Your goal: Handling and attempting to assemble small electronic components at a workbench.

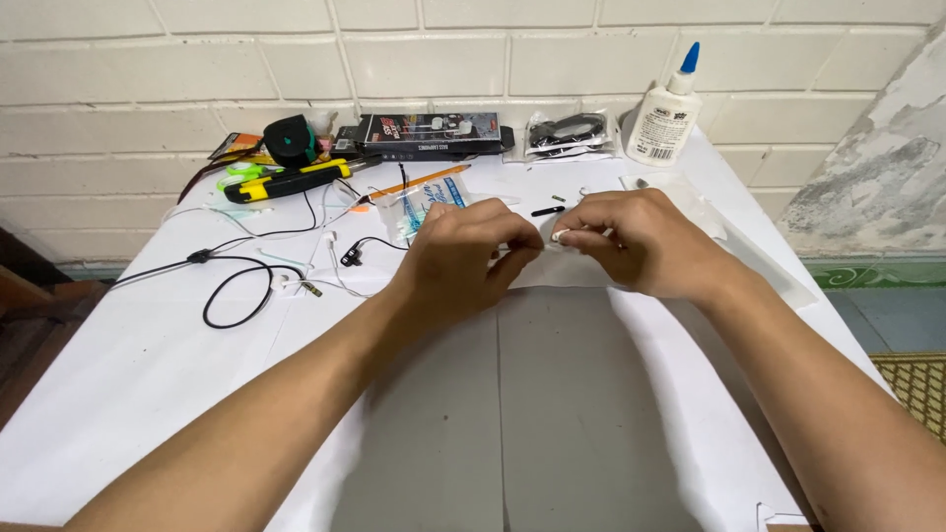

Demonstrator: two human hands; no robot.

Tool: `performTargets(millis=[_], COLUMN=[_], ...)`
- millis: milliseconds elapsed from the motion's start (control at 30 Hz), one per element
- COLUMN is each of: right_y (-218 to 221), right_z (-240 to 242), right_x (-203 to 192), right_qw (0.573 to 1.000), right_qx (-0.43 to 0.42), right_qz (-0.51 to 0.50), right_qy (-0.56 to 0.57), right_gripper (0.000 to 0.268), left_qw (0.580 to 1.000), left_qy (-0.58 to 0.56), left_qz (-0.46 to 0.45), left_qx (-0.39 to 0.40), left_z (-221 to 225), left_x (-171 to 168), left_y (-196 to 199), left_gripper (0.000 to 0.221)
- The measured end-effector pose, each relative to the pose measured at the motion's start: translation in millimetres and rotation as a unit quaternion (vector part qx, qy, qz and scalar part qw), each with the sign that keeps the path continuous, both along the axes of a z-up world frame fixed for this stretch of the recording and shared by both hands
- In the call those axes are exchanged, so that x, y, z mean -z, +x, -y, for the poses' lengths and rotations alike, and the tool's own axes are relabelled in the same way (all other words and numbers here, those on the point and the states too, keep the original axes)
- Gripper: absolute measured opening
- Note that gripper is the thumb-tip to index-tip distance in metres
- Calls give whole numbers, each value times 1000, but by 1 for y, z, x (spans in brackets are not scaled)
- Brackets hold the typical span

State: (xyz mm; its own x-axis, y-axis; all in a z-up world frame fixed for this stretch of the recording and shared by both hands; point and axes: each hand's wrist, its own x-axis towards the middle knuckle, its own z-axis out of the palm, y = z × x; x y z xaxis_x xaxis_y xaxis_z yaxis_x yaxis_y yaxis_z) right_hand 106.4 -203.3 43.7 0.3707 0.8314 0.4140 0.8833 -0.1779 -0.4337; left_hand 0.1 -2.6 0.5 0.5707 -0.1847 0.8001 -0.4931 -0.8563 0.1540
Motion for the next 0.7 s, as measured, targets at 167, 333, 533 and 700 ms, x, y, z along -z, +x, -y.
performTargets(millis=[167,333,533,700], right_y=[0,8,5,5], right_z=[-2,1,2,-1], right_x=[3,6,6,6], right_qw=[1000,1000,1000,1000], right_qx=[-8,8,15,13], right_qz=[7,5,-2,2], right_qy=[-3,-9,-6,-15], right_gripper=[8,6,7,7], left_qw=[998,998,998,998], left_qy=[-9,-11,6,13], left_qz=[25,36,44,50], left_qx=[-51,-55,-43,-48], left_z=[1,-1,1,-1], left_x=[3,0,0,3], left_y=[5,3,2,4], left_gripper=[12,14,15,16])
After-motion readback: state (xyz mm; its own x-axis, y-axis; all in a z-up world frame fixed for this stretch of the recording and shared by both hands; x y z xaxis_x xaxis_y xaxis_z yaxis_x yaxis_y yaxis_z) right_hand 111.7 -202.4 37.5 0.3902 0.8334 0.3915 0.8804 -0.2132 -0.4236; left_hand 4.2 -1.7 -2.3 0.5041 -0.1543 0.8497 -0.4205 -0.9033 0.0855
